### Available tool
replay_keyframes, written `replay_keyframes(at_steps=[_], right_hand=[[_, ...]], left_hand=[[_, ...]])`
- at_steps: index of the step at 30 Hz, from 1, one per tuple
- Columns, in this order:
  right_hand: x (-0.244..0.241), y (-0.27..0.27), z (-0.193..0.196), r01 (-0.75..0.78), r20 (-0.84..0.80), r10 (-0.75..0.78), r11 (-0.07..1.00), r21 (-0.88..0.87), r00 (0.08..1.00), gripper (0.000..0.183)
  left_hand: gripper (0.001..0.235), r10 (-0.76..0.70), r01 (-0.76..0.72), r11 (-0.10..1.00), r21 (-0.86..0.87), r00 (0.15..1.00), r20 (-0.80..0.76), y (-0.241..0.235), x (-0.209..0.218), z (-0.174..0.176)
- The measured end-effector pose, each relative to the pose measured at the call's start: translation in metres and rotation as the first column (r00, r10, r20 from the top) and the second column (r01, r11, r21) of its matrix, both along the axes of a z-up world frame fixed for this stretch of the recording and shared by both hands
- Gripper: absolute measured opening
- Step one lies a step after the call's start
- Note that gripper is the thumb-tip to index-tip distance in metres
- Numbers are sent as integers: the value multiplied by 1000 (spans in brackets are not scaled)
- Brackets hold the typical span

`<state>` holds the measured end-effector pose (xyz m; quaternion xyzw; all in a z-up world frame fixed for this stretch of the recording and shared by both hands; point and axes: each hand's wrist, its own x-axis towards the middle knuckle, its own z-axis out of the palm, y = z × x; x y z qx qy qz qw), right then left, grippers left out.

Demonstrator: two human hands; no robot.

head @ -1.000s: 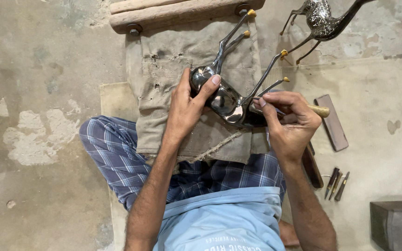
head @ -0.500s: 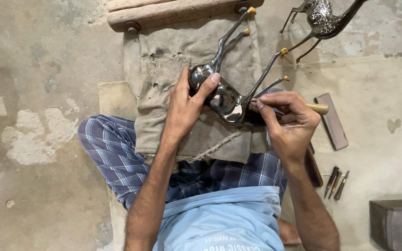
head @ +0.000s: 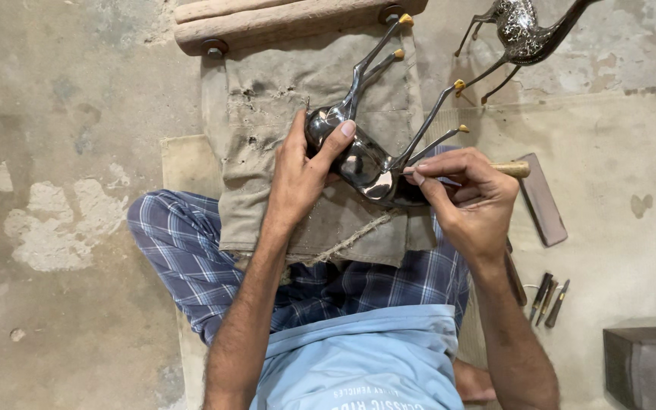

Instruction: The person sits on the floor and uses a small wooden-handled tool to polish and refine the surface of a silver-colored metal deer sculpture. They rotate the sculpture to access different areas, including the legs, body, and head, while a completed similar sculpture sits nearby.

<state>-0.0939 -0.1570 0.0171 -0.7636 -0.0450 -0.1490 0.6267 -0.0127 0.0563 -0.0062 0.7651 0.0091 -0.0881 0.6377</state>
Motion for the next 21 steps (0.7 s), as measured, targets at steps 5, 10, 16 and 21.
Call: replay_keyframes(at_steps=[5,10,16,21], right_hand=[[3,-2,0,5,-62,-3,1000,27,998,10],[5,-9,3,-80,-43,82,996,36,996,10],[1,-30,19,-8,10,7,994,113,1000,12],[-13,-31,15,-77,34,72,982,174,997,14]], left_hand=[[54,0,0,1000,18,1000,15,0,1,0],[54,-2,2,1000,6,998,67,1,-1,0],[72,-87,92,994,-51,992,94,4,11,0],[76,-268,265,963,46,961,67,-13,47,-9]])
